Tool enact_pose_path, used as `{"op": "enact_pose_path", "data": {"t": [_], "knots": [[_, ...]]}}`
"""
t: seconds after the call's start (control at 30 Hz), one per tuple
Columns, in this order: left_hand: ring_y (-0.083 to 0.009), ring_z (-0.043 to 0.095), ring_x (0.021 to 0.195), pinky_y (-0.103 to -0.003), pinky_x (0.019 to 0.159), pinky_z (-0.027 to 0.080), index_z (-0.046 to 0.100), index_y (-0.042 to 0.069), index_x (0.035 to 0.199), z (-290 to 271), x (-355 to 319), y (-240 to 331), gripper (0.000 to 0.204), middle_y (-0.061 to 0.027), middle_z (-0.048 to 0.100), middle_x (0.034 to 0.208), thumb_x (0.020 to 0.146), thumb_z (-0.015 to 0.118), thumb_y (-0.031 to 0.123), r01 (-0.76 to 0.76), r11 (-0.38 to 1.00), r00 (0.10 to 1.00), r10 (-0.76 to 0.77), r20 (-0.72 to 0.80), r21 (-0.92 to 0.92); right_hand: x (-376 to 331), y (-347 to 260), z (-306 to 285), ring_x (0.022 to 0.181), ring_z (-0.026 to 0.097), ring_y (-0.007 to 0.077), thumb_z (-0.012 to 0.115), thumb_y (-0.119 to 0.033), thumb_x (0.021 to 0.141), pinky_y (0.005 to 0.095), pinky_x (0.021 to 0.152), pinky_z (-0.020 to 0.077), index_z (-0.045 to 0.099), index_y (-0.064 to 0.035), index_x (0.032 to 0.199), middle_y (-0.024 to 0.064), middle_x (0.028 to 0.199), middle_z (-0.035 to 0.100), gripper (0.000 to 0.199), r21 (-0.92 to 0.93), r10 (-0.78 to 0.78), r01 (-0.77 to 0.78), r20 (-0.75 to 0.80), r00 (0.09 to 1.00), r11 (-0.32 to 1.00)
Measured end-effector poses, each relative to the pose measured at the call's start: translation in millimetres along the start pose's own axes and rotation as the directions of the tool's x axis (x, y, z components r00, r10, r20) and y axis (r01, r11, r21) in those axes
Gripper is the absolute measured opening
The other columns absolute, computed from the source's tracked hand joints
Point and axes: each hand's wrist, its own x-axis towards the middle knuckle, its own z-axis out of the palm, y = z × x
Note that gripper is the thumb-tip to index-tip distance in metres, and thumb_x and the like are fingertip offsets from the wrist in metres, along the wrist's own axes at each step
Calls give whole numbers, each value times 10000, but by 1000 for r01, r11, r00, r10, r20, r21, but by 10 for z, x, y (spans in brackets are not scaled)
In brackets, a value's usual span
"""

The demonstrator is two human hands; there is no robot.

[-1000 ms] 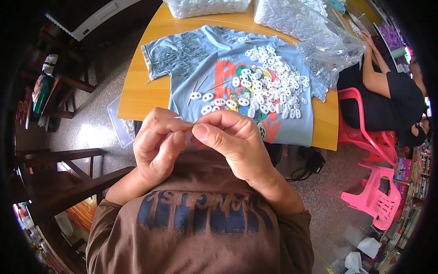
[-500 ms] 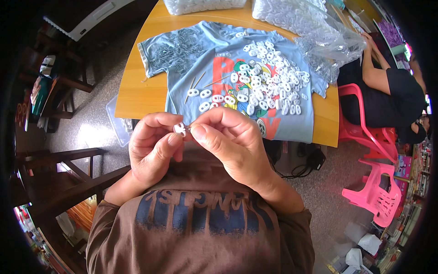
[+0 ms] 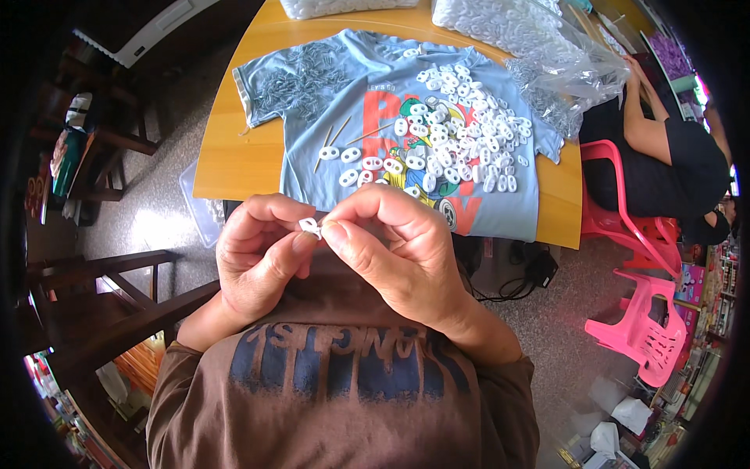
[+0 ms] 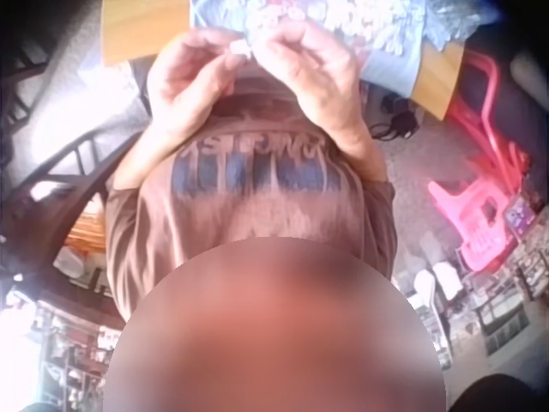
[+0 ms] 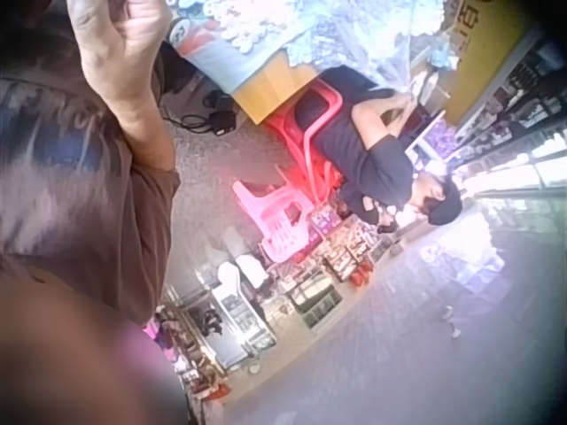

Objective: Threading small white plastic cord locks onto thin metal pins for garment manufacturing.

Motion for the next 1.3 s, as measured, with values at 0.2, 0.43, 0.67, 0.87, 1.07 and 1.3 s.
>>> {"op": "enact_pose_path", "data": {"t": [0.2,0.43,0.67,0.87,1.07,1.3], "knots": [[-58,541,763,-187,689,443,537,-38,1044,-6,-8,-4,224,-42,576,894,824,574,-59,-49,997,999,49,-7,66,18,-2,0,741,504,61,577,-39,849,208,677,404,580,13,870,22,812,576,56,-140,-80,76,-18,997,987],[-66,553,776,-192,691,451,546,-51,1013,-2,-7,-15,200,-55,579,894,816,576,-65,-45,993,999,48,-20,106,20,-15,15,717,550,117,598,-26,823,242,659,426,583,9,831,61,788,598,39,-228,-85,72,-44,995,971],[-72,547,630,-197,547,423,589,-41,955,-4,12,-27,171,-61,581,784,787,596,-77,-123,947,991,133,-15,297,58,-25,25,599,565,203,635,32,753,277,553,431,571,-6,787,83,682,583,82,-556,-327,289,32,945,780],[-68,540,578,-206,493,423,588,-47,961,-7,-2,-47,175,-63,579,773,789,605,-73,-206,890,978,205,46,407,58,-46,25,601,563,195,638,30,754,280,546,430,583,-9,786,80,686,585,75,-563,-287,270,60,956,781],[-68,558,618,-179,542,462,545,-52,917,45,-38,-46,108,-69,583,839,819,590,-55,-41,994,994,52,-99,105,42,-25,15,611,564,200,651,27,742,283,551,435,606,-8,826,80,696,586,102,-595,-345,315,67,936,739],[-200,604,709,-270,596,488,550,-12,891,-55,44,-101,230,-126,604,873,699,643,-101,-337,830,940,320,116,444,41,-41,-22,622,568,199,669,44,710,283,552,438,626,-9,843,78,730,592,149,-660,-418,386,119,901,644]]}}
